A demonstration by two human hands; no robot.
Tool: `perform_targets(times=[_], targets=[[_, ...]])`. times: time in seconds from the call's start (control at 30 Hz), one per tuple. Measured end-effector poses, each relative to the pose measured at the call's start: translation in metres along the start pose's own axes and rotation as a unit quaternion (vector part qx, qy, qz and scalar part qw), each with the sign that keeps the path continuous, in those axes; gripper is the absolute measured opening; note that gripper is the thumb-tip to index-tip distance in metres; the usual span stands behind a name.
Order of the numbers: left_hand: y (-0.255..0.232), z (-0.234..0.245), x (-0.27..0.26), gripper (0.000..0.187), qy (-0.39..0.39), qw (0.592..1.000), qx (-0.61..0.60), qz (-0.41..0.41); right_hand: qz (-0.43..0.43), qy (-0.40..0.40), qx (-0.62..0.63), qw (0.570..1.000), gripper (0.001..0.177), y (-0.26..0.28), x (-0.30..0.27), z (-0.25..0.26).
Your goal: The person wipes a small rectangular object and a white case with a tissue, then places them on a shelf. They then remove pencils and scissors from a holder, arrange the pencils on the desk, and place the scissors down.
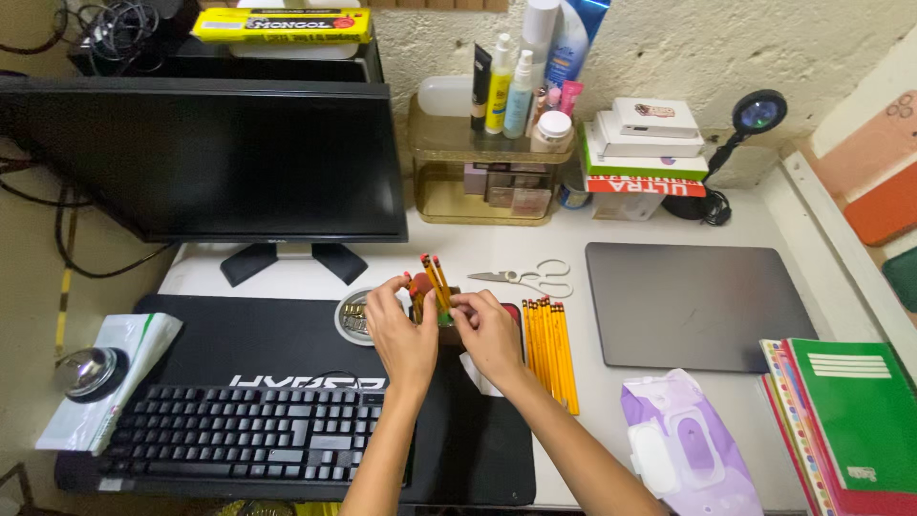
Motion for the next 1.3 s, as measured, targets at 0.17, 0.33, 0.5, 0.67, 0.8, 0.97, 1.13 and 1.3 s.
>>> perform_targets(times=[0.17,0.33,0.5,0.67,0.8,0.97,1.13,1.3], targets=[[0.029,-0.002,-0.005,0.039,0.03,0.995,-0.008,0.089,0.013,0.031,0.027,0.999,0.023,0.003,0.002,-0.02],[0.054,-0.01,-0.016,0.028,0.045,0.992,-0.004,0.117,0.029,0.049,0.026,0.998,0.023,-0.004,0.002,-0.041],[0.065,-0.012,-0.02,0.023,0.069,0.989,0.011,0.133,-0.001,0.086,0.067,0.994,0.023,-0.005,0.0,-0.047],[0.067,-0.013,-0.021,0.024,0.077,0.989,0.019,0.123,-0.006,0.094,0.079,0.992,0.024,-0.005,-0.001,-0.045],[0.065,-0.014,-0.02,0.024,0.075,0.991,0.008,0.112,0.01,0.092,0.079,0.993,0.025,-0.003,-0.002,-0.041],[0.046,-0.009,-0.018,0.024,0.065,0.993,-0.002,0.094,0.023,0.079,0.018,0.996,0.029,0.002,-0.002,-0.034],[0.019,-0.002,-0.01,0.025,0.042,0.997,-0.024,0.059,0.023,0.075,0.04,0.996,0.032,0.006,-0.003,-0.028],[-0.01,0.004,-0.001,0.021,0.028,0.998,-0.053,0.021,0.039,0.053,0.042,0.997,0.029,0.016,-0.005,-0.012]])
Point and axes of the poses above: each hand's wrist, its own x-axis towards the middle knuckle, its own z-axis out of the back of the hand, y = z × x, the point moved 2 cm from there along x, towards the middle knuckle, and after that the axes turned 8 degrees about -x, right-handed, at the moved point
